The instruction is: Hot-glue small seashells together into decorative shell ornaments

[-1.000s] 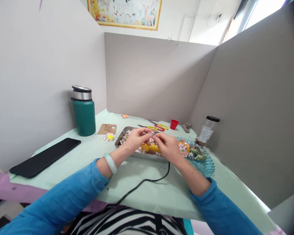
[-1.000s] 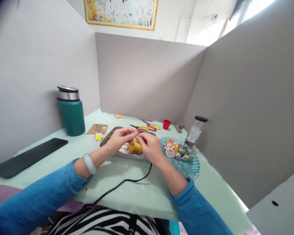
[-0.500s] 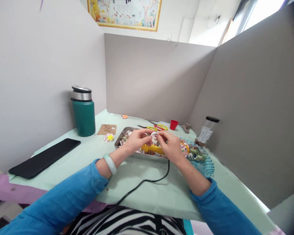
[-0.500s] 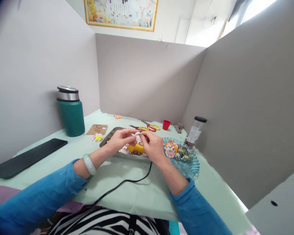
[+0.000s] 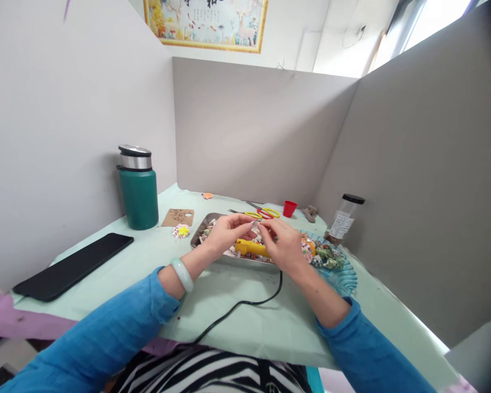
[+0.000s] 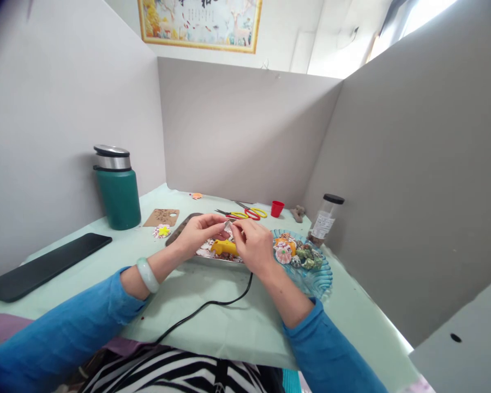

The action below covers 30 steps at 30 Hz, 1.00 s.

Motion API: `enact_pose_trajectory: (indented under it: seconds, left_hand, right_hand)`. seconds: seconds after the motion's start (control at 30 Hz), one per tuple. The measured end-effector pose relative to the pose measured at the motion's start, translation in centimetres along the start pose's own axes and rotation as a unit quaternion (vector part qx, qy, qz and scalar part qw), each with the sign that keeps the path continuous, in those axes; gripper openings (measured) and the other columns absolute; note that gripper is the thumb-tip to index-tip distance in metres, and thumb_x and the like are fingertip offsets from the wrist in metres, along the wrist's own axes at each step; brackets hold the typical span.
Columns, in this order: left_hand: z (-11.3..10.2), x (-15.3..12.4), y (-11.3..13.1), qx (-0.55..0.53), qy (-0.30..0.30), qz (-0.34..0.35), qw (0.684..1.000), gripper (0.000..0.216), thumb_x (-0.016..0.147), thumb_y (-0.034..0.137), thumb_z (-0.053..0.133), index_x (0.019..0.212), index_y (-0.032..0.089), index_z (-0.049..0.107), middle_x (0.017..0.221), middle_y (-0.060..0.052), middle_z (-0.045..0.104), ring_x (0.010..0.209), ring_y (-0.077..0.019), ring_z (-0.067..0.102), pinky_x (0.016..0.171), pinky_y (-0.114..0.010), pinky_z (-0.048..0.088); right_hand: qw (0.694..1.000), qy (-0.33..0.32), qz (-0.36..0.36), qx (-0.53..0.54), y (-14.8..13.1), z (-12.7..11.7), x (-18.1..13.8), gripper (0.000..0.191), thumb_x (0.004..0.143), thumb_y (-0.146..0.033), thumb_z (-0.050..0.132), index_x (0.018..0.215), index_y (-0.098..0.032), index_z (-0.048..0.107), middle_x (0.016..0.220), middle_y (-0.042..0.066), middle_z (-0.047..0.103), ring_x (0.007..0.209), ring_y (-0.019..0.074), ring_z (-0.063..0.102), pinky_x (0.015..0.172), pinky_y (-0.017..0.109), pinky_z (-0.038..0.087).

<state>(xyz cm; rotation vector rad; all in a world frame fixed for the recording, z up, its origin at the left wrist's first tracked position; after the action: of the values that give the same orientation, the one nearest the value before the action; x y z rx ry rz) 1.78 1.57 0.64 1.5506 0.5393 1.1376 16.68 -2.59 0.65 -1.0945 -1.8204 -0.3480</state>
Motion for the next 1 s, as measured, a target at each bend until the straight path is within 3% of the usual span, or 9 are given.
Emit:
enact_pose_trajectory:
  seconds: [0.3, 0.57, 1.0]
  left_hand:
    - [0.08, 0.26, -0.53, 0.021, -0.017, -0.011, 1.000, 0.038, 0.069, 0.039, 0.071, 0.095, 0.011, 0.068, 0.074, -0.005, 0.069, 0.067, -0.0152, 0.066, 0.069, -0.029, 0.054]
    - [0.21, 0.15, -0.64, 0.062, 0.006, -0.043, 0.997, 0.030, 0.071, 0.028, 0.069, 0.096, 0.010, 0.069, 0.070, -0.006, 0.070, 0.065, -0.0164, 0.067, 0.066, -0.029, 0.055]
    - [0.08, 0.00, -0.69, -0.001, -0.007, -0.073, 0.997, 0.031, 0.065, 0.035, 0.074, 0.081, 0.009, 0.070, 0.070, -0.008, 0.070, 0.069, -0.0182, 0.066, 0.073, -0.032, 0.054]
  right_hand:
    - [1.000, -0.014, 0.019, -0.001, -0.02, 0.25, -0.06, 0.023, 0.090, -0.031, 0.044, 0.082, -0.020, 0.062, 0.073, 0.005, 0.063, 0.065, 0.0166, 0.054, 0.064, 0.028, 0.038]
    - [0.998, -0.018, 0.040, -0.052, -0.01, 0.37, -0.21, 0.019, 0.085, -0.027, 0.048, 0.070, -0.019, 0.057, 0.065, 0.002, 0.060, 0.057, 0.0126, 0.050, 0.057, 0.026, 0.034]
    - [0.999, -0.016, 0.016, -0.046, -0.37, 0.45, -0.26, 0.016, 0.085, -0.024, 0.048, 0.072, -0.019, 0.057, 0.067, 0.001, 0.060, 0.060, 0.0126, 0.051, 0.059, 0.024, 0.035]
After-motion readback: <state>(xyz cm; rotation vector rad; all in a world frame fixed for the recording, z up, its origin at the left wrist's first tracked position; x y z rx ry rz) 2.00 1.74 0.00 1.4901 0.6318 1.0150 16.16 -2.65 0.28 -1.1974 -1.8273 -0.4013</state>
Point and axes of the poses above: each hand's wrist, its own x-axis towards the middle knuckle, its own z-axis out of the palm, y = z × x, the point moved 3 cm from there along x, towards the middle knuckle
